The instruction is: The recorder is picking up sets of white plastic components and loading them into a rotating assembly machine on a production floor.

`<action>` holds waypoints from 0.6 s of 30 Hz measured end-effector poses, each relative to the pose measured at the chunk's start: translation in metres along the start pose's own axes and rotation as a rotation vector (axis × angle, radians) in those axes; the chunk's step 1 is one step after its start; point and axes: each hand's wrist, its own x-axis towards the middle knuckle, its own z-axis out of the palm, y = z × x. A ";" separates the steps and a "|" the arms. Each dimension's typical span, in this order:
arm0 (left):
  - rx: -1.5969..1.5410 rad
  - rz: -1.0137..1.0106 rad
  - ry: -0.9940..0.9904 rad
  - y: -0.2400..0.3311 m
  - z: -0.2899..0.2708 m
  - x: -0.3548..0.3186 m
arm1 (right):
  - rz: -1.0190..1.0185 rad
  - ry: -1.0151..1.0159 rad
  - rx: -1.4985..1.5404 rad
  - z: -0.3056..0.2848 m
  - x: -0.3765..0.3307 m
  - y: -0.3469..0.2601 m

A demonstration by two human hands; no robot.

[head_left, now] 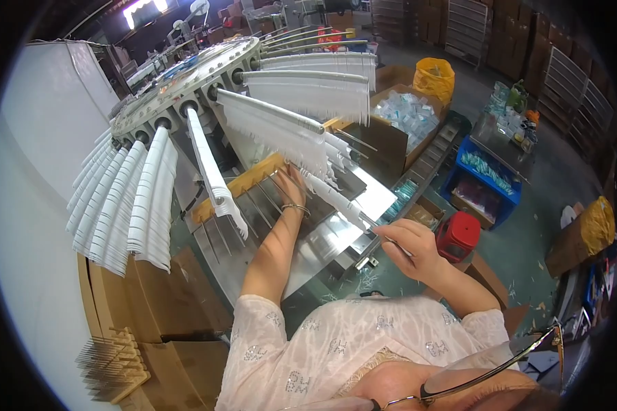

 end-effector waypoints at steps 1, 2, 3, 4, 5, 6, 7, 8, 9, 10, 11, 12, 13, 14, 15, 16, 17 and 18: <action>0.035 0.011 -0.011 0.002 -0.003 0.000 | -0.006 0.002 0.007 0.000 0.000 0.000; 0.037 0.012 -0.010 -0.003 -0.003 -0.002 | -0.012 0.005 0.013 0.000 0.000 -0.001; 0.029 0.033 0.030 -0.007 -0.002 -0.001 | -0.017 0.004 0.016 0.001 -0.001 -0.001; 0.021 0.055 0.069 -0.011 -0.003 0.000 | -0.019 0.008 0.017 0.001 -0.002 -0.001; 0.023 0.057 0.074 -0.016 -0.006 -0.002 | -0.021 0.012 0.019 0.001 -0.002 -0.002; 0.160 0.185 0.060 -0.011 -0.010 -0.004 | -0.018 0.016 0.016 0.000 -0.002 -0.001; 0.298 0.314 0.047 -0.008 -0.013 -0.007 | -0.014 0.011 0.010 -0.002 -0.002 -0.002; 0.297 0.316 0.044 -0.012 -0.015 -0.010 | -0.011 0.005 0.005 -0.003 -0.002 -0.002; 0.139 0.191 -0.075 -0.012 -0.021 -0.013 | -0.010 0.007 0.007 -0.004 -0.002 -0.003; -0.018 0.065 -0.191 -0.011 -0.026 -0.018 | -0.014 0.009 0.014 -0.004 -0.002 -0.003; -0.015 0.064 -0.191 -0.010 -0.031 -0.025 | -0.018 0.011 0.022 -0.004 -0.003 -0.004; -0.011 0.017 -0.333 0.018 -0.037 -0.029 | -0.006 0.017 0.014 -0.006 -0.005 -0.002; -0.001 -0.032 -0.465 0.039 -0.047 -0.034 | -0.001 0.023 0.012 -0.006 -0.006 -0.001; 0.001 -0.035 -0.462 0.048 -0.054 -0.040 | 0.000 0.025 0.012 -0.006 -0.007 -0.002; -0.092 0.048 -0.522 0.055 -0.059 -0.045 | -0.001 0.024 0.012 -0.005 -0.009 -0.001; -0.188 0.132 -0.583 0.058 -0.063 -0.050 | -0.004 0.035 0.019 -0.005 -0.014 0.000; -0.256 0.080 -0.710 0.059 -0.064 -0.055 | -0.005 0.048 0.023 -0.006 -0.018 0.000; -0.259 0.081 -0.711 0.064 -0.066 -0.054 | -0.004 0.048 0.021 -0.009 -0.024 -0.001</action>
